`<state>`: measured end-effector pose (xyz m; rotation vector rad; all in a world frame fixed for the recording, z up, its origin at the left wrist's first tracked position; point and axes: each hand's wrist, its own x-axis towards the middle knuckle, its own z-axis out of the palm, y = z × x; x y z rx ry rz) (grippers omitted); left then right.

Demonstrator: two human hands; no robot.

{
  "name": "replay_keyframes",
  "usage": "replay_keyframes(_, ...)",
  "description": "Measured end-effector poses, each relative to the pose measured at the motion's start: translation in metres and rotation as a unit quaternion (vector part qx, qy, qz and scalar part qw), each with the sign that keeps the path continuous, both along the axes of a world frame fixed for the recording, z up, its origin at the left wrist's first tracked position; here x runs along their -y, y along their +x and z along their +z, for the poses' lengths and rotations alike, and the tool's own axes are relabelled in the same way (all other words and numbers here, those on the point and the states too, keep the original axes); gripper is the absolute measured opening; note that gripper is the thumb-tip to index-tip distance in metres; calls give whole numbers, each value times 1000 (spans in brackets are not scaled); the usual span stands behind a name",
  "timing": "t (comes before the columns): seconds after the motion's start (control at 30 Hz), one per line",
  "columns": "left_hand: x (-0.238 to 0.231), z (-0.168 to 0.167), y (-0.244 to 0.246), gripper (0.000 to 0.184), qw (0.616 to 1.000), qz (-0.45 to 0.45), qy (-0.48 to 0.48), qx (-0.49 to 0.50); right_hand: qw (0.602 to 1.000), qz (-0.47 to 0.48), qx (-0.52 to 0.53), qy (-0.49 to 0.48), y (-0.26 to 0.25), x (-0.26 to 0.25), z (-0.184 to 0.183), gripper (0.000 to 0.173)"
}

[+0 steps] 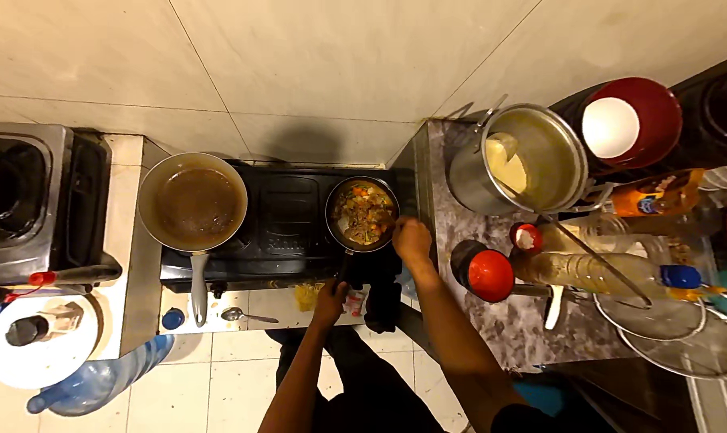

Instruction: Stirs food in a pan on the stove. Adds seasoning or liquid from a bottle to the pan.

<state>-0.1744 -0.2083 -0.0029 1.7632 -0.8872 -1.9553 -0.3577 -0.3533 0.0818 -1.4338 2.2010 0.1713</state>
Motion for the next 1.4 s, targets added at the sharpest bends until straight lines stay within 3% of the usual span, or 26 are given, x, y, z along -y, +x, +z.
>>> replay_keyframes(0.17,0,-1,-1,33,1000,6,-7,-2,996,62,56,-13,3,-4,-14,25)
replay_keyframes(0.3,-2,0,-1,34,1000,4,-4,-5,996,-7,27,-79,-13,12,-15,23)
replay_keyframes(0.47,-2,0,0,33,1000,14,-5,-13,995,53,80,-27,3,0,-16,21)
replay_keyframes(0.6,0,0,2,34,1000,9,-4,-7,992,76,86,-56,9,-24,-4,25)
replay_keyframes(0.77,2,0,-1,35,1000,-7,-2,-3,990,106,84,-33,20,-3,-34,25)
replay_keyframes(0.9,1,-1,1,34,1000,0,-5,-7,988,107,90,-73,11,-18,-16,21)
replay_keyframes(1.0,3,0,1,36,1000,-7,0,-5,992,103,73,-11,20,-37,-21,30)
replay_keyframes(1.1,3,-2,1,35,1000,-8,-3,-4,992,96,84,-2,32,-24,-35,28)
replay_keyframes(1.2,2,-2,3,33,1000,-1,-7,-6,995,95,40,19,27,-16,-3,25)
replay_keyframes(1.3,4,-3,4,34,1000,-5,-3,-5,986,93,-39,133,13,-15,32,27)
replay_keyframes(1.4,2,-4,4,35,1000,-9,-3,-6,966,120,-57,223,28,-11,29,34)
